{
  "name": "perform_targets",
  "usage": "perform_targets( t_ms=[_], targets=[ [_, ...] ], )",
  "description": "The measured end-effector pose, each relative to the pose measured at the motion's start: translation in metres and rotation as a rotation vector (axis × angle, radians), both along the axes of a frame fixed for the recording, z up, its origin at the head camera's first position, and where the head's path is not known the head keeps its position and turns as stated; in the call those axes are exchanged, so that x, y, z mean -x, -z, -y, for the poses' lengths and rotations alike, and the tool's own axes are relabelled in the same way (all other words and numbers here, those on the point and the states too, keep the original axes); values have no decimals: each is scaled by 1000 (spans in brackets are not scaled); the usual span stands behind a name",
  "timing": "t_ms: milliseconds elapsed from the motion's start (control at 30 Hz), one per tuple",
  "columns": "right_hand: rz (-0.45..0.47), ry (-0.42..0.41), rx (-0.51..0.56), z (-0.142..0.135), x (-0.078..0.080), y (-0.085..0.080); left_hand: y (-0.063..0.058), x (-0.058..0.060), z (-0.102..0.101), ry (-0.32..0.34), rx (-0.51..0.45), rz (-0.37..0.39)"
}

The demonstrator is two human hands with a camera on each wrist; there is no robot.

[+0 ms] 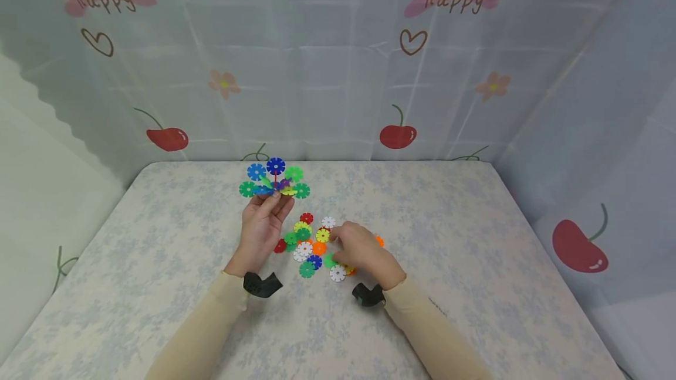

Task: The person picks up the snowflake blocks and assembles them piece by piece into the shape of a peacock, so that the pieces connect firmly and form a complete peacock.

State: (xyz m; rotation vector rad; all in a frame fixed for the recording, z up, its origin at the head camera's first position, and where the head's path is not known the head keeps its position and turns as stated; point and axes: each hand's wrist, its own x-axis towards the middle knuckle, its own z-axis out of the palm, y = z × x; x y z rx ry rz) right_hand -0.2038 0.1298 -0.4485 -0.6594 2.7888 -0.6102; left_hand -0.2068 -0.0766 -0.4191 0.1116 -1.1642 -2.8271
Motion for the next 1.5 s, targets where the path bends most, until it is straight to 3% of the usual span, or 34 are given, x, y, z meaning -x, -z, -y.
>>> perform_targets(
  t_ms=[333, 667, 900, 1033, 1300, 1500],
  targets=[
    [73, 11, 0, -1, 1, -1, 0, 2, 2, 28, -67, -4],
    [92, -19, 10, -1, 1, 0, -1, 2, 2, 54, -59, 4],
    [115, -7, 19, 1, 1, 1, 1, 0, 3, 72, -137, -15],
    [122, 6, 45, 0, 1, 2, 1, -1, 3, 80, -111, -19],
    [143, -18, 80, -2, 1, 1, -1, -1, 3, 172, -135, -11],
    [145, -24, 91, -2, 1, 2, -3, -1, 3, 198, -160, -15]
  ],
)
